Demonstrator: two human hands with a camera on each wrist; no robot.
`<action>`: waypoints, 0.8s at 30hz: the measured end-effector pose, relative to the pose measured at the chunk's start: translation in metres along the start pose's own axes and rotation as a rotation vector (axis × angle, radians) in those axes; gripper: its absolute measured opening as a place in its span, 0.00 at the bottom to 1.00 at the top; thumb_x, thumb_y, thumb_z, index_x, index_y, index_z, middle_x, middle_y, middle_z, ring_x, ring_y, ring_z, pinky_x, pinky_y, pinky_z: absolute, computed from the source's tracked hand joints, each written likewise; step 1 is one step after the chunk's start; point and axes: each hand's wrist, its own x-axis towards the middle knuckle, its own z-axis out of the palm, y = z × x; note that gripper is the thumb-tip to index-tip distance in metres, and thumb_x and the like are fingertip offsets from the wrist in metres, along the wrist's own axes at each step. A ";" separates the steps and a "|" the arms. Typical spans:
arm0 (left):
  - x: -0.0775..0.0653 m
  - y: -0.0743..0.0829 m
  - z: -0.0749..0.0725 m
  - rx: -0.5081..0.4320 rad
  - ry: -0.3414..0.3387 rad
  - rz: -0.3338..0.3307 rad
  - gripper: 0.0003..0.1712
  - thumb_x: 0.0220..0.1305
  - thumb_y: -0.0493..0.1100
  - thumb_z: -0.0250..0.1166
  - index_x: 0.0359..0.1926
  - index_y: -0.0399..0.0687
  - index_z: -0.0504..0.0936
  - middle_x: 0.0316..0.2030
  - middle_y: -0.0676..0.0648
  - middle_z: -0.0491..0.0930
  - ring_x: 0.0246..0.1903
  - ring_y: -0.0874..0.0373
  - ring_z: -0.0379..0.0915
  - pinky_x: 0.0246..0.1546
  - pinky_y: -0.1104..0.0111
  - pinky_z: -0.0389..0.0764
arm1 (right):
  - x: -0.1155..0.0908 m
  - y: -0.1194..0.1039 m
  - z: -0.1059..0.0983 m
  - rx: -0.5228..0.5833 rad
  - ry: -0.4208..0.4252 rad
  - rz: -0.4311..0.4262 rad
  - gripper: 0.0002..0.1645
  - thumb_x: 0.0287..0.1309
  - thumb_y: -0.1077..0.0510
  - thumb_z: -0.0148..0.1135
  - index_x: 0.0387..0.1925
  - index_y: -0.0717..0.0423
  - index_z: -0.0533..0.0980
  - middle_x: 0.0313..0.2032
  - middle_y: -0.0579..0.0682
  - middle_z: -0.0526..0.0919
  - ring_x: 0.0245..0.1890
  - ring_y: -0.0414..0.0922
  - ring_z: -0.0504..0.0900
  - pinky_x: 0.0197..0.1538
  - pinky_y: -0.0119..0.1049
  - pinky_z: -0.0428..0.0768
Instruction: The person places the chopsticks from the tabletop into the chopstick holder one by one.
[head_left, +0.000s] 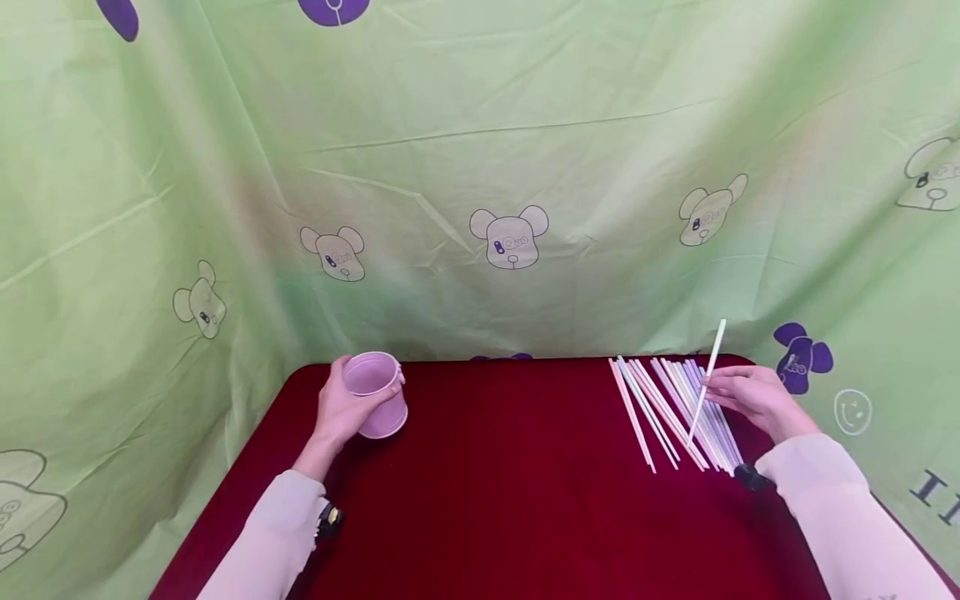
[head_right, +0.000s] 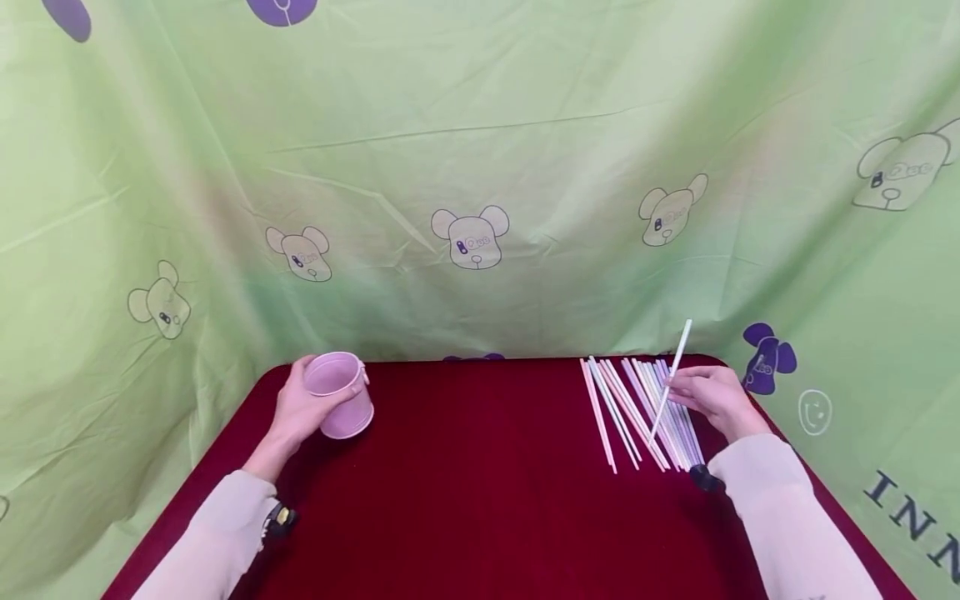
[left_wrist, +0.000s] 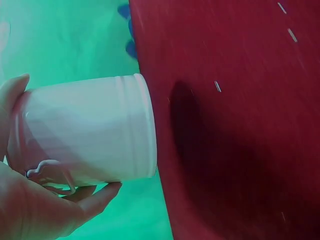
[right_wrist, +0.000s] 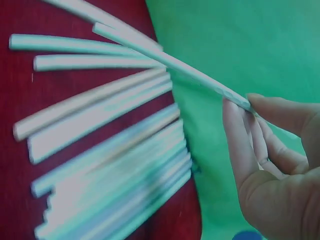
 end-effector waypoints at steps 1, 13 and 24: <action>0.000 0.006 0.006 -0.001 -0.017 0.016 0.57 0.35 0.60 0.78 0.65 0.49 0.60 0.52 0.40 0.73 0.54 0.46 0.69 0.50 0.53 0.73 | 0.001 -0.002 0.005 -0.001 0.005 -0.013 0.10 0.59 0.72 0.56 0.30 0.57 0.79 0.29 0.49 0.84 0.31 0.42 0.85 0.43 0.36 0.81; -0.011 0.054 0.083 -0.052 -0.125 0.117 0.56 0.33 0.59 0.79 0.63 0.50 0.62 0.49 0.43 0.75 0.50 0.49 0.72 0.49 0.59 0.74 | 0.004 -0.019 0.063 0.012 0.054 -0.146 0.05 0.57 0.72 0.58 0.36 0.66 0.76 0.28 0.49 0.85 0.31 0.44 0.85 0.41 0.36 0.81; -0.039 0.097 0.146 -0.124 -0.246 0.195 0.54 0.33 0.60 0.78 0.62 0.50 0.63 0.48 0.43 0.76 0.49 0.48 0.73 0.45 0.60 0.76 | 0.003 -0.038 0.122 0.014 0.075 -0.228 0.19 0.55 0.71 0.62 0.45 0.80 0.67 0.28 0.52 0.84 0.31 0.44 0.85 0.42 0.37 0.81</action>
